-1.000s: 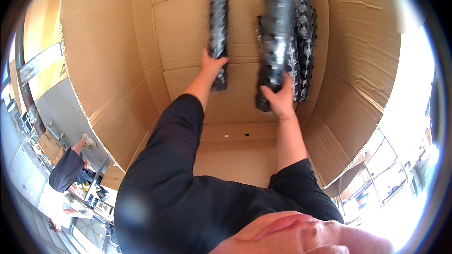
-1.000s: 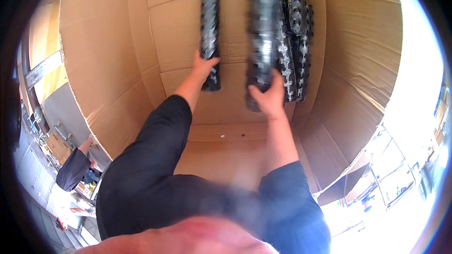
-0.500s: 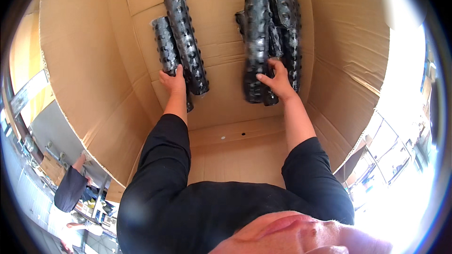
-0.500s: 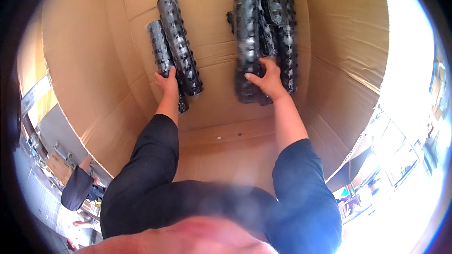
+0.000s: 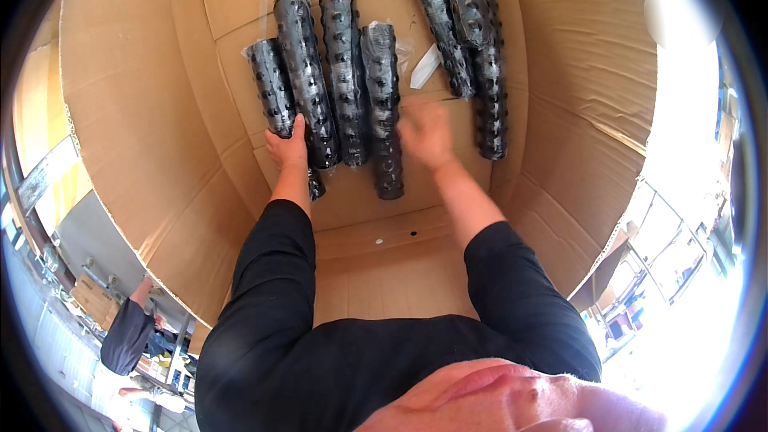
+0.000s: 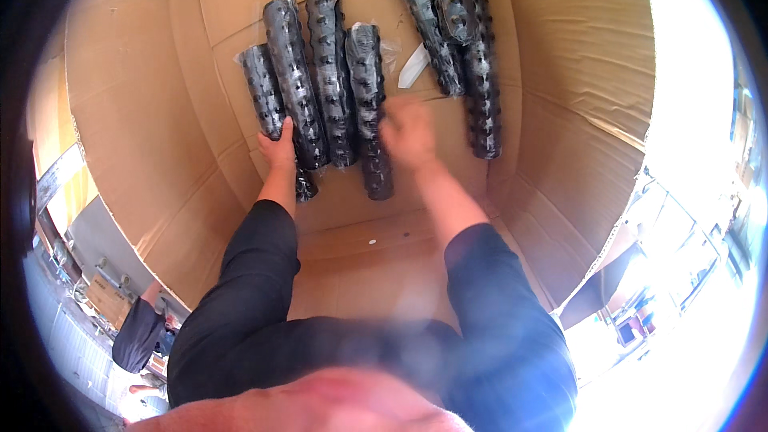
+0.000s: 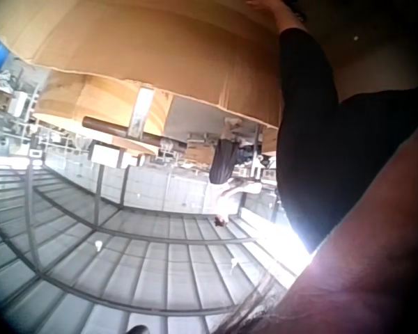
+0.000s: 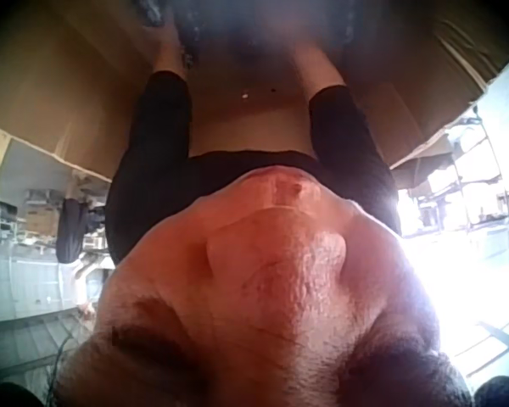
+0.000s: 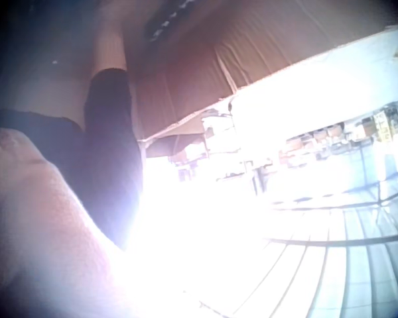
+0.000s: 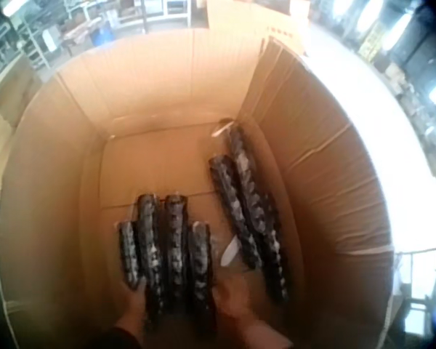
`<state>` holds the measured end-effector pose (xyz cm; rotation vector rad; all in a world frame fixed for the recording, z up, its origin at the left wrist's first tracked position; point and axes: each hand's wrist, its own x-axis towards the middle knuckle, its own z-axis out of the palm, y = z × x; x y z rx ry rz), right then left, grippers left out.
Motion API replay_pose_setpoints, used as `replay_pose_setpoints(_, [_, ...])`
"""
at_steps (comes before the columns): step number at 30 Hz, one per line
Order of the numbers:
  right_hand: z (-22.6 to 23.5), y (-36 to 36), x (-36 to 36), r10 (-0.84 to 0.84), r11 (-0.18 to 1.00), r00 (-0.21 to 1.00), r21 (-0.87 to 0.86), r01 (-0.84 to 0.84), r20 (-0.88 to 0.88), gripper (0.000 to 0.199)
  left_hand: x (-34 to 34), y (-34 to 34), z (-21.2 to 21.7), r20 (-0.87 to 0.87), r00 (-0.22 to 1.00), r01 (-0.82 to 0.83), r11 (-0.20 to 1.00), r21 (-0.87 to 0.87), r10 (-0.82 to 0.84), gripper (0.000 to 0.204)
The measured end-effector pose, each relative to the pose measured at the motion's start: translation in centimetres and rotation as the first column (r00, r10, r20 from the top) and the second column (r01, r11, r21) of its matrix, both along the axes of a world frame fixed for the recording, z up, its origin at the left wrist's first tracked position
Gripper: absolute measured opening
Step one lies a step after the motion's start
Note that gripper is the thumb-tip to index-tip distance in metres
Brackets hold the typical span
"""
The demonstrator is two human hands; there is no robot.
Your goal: The person packs black, cylindrical, bubble-wrapped items into a large cardboard box. They arrange the items in rows, occasionally using tape to secure them, and handle shipping labels and packing materials on a nearby table.
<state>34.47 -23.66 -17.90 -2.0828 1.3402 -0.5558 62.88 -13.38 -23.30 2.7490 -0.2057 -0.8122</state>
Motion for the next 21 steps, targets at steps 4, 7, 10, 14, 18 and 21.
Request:
replay_pose_setpoints(4, [-1.4, -8.6, -2.2, -0.464, 0.886, 0.755, -0.27, 0.378, -0.465, 0.057, 0.5, 0.3, -0.7, -0.01, 0.999, 0.035, 0.994, -0.1, -0.036, 0.116])
replay_pose_setpoints(7, [-1.5, -9.3, -2.0, -0.311, 0.923, 0.615, -0.075, 0.377, -0.725, 0.072, 0.6, 0.2, -1.2, -0.054, 0.998, 0.023, 0.991, -0.13, -0.031, 0.116])
replay_pose_setpoints(10, [-2.3, -7.7, -1.7, -0.136, 0.931, 0.674, 0.14, 0.338, -0.726, 0.083, 0.0, -0.2, -0.8, -0.044, 0.998, 0.046, 0.992, -0.118, -0.051, 0.117])
replay_pose_setpoints(14, [-2.0, -2.8, -1.2, -0.048, 0.952, 0.826, 0.224, 0.208, -0.562, 0.066, -0.1, -1.2, 1.4, -0.055, 0.995, 0.085, 0.993, 0.084, -0.08, 0.116])
replay_pose_setpoints(18, [1.1, -8.8, -1.0, -0.172, 0.958, 0.929, -0.276, 0.081, -0.327, 0.052, 0.3, -0.3, 1.3, 0.01, 0.998, 0.059, 0.997, 0.043, -0.059, 0.115])
replay_pose_setpoints(21, [0.8, -18.9, 0.1, -0.273, 0.953, 0.883, 0.02, 0.303, -0.382, 0.085, 0.1, -0.2, 0.5, 0.023, 0.997, 0.067, 0.998, -0.017, -0.067, 0.115])
